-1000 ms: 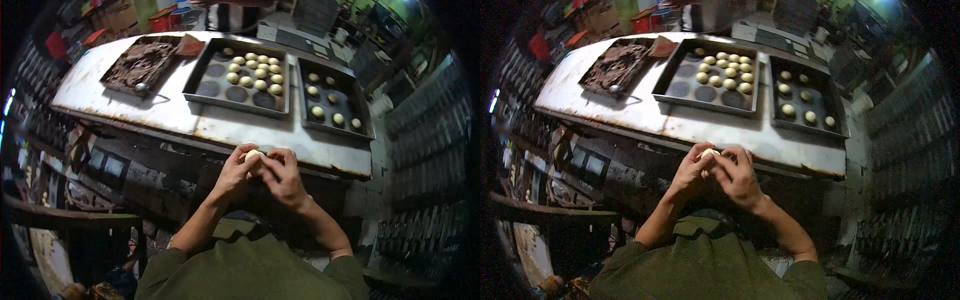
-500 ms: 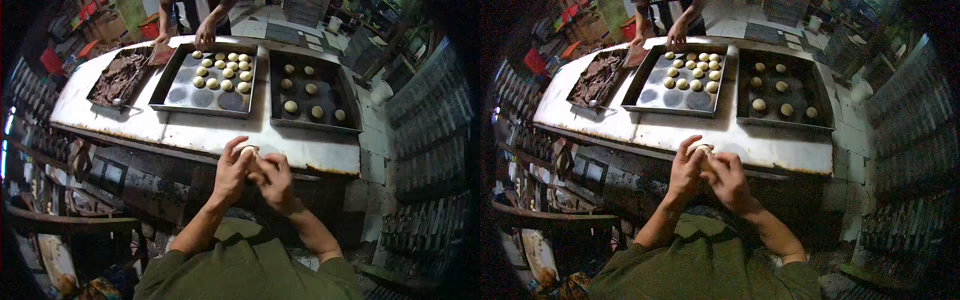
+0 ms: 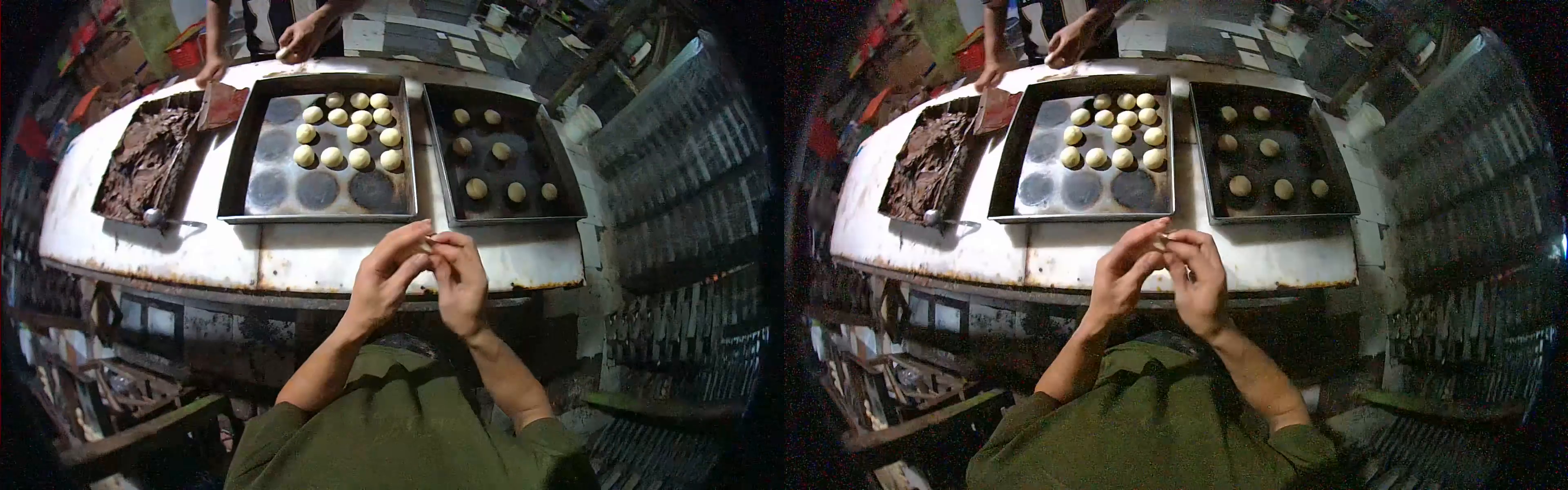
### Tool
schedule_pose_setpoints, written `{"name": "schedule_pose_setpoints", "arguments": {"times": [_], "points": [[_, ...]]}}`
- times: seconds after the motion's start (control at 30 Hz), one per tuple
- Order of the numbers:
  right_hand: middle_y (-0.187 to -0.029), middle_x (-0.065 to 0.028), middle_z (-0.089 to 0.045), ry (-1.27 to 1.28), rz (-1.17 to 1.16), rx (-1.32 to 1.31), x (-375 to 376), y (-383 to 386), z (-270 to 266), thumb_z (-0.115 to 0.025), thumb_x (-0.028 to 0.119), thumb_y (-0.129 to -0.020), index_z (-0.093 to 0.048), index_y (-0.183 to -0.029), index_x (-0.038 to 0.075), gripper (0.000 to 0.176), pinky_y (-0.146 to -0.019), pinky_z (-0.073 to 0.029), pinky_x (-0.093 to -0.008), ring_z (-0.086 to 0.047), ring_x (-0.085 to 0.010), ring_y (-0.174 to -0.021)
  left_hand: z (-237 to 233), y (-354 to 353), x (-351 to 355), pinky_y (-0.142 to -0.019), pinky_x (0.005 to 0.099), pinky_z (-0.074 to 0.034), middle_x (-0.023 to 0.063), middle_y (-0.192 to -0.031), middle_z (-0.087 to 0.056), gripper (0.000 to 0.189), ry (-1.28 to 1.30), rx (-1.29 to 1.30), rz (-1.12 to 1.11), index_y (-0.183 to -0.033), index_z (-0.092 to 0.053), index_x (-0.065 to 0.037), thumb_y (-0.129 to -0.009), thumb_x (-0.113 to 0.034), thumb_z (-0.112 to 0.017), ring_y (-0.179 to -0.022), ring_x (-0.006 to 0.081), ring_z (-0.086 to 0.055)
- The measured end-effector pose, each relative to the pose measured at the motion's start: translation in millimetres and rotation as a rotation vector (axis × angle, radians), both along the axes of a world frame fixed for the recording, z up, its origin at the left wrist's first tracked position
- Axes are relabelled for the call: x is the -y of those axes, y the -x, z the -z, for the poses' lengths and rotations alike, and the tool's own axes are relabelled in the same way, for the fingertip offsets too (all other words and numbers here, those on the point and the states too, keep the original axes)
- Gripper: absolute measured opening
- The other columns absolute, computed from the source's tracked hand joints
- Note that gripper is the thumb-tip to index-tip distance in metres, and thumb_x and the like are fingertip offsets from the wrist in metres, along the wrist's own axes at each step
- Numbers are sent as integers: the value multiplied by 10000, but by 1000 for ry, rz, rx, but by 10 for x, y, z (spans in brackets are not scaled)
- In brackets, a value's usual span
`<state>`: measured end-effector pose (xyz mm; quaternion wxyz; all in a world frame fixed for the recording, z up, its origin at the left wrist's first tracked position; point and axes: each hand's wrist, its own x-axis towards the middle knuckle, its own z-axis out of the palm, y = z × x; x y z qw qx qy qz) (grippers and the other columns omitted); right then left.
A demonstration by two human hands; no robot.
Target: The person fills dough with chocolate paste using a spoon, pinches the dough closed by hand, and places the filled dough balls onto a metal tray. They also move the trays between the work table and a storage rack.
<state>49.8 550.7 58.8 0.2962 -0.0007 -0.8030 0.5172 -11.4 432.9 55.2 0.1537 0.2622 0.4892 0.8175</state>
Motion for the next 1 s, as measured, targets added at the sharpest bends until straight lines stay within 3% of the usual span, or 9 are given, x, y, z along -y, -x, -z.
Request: {"name": "schedule_pose_setpoints", "arguments": {"times": [0.07, 0.2, 0.33, 0.4, 0.53, 0.6, 0.73, 0.87, 1.0], "points": [[-1052, -101, -511, -239, 77, -112, 156, -11, -24, -648, 72, -791, -605, -963, -16, 198, -810, -424, -321, -470, -233, -972, -27, 91, -36, -774, 246, -498, 116, -1096, -571, 231, -113, 396, 24, -1083, -535, -6, -862, -64, -571, -950, 138, -574], [-1059, -75, -516, -691, 204, -176, -60, -22, -54, -726, 114, -713, -635, -956, 40, 270, -787, -396, -331, -441, -218, -941, 34, 150, -187, -658, 225, -507, 117, -1010, -598, 187, -157, 439, 121, -992, -530, 21, -887, -130, -560, -795, 122, -604], [-892, -80, -552, -181, 49, -59, -350, 64, -148, -725, 59, -704, -572, -857, 34, 218, -661, -444, -299, -530, -201, -772, -40, 132, -337, -976, 344, -351, 188, -1323, -410, 265, -48, -28, 185, -1062, -578, 33, -928, -168, -467, -1197, 228, -427], [-856, -92, -548, 8, 56, -42, -490, 64, -66, -711, 41, -723, -534, -812, 24, 198, -614, -451, -281, -551, -202, -692, -96, 131, -406, -1017, 341, -300, 145, -1430, -274, 297, -160, 35, 343, -1159, -554, 10, -926, -134, -437, -1299, 243, -302], [-887, -98, -538, -33, -18, 63, -764, -20, -61, -686, 49, -757, -567, -837, 13, 148, -661, -457, -275, -550, -202, -755, -56, 133, -783, -978, 345, -379, 146, -1351, -364, 359, -228, 307, 278, -1271, -402, -8, -918, -63, -431, -1224, 250, -411], [-946, -103, -509, -357, 71, -131, -833, -10, -53, -674, 63, -771, -586, -860, 23, 132, -692, -452, -287, -533, -210, -843, -63, 119, -1011, -822, 298, -493, 143, -1199, -486, 241, -240, 508, 131, -1143, -451, 2, -914, -70, -466, -1062, 234, -542], [-968, -89, -481, -448, 142, -200, -1494, -94, 3, -691, 78, -756, -583, -875, 32, 167, -746, -439, -296, -502, -209, -852, 68, -56, -1546, -822, 284, -471, 119, -1103, -544, 156, -217, 532, 212, -1006, -542, 27, -915, -77, -471, -957, 181, -563], [-870, -30, -483, 524, -76, -108, -2182, -137, -27, -696, 95, -776, -485, -879, 57, 238, -664, -401, -225, -454, -97, -752, 112, -302, -2227, -920, 316, -401, 118, -1168, -483, 217, -106, 138, 204, -1099, -522, 21, -893, -42, -493, -1051, 176, -497], [-807, 1, -505, 645, -146, -26, -2754, -133, 192, -683, 96, -793, -495, -878, 52, 211, -647, -404, -215, -467, -80, -717, 92, -386, -2767, -931, 284, -372, 93, -1165, -498, 245, 108, -35, 69, -1132, -505, 23, -897, -47, -489, -1064, 160, -485]]}}
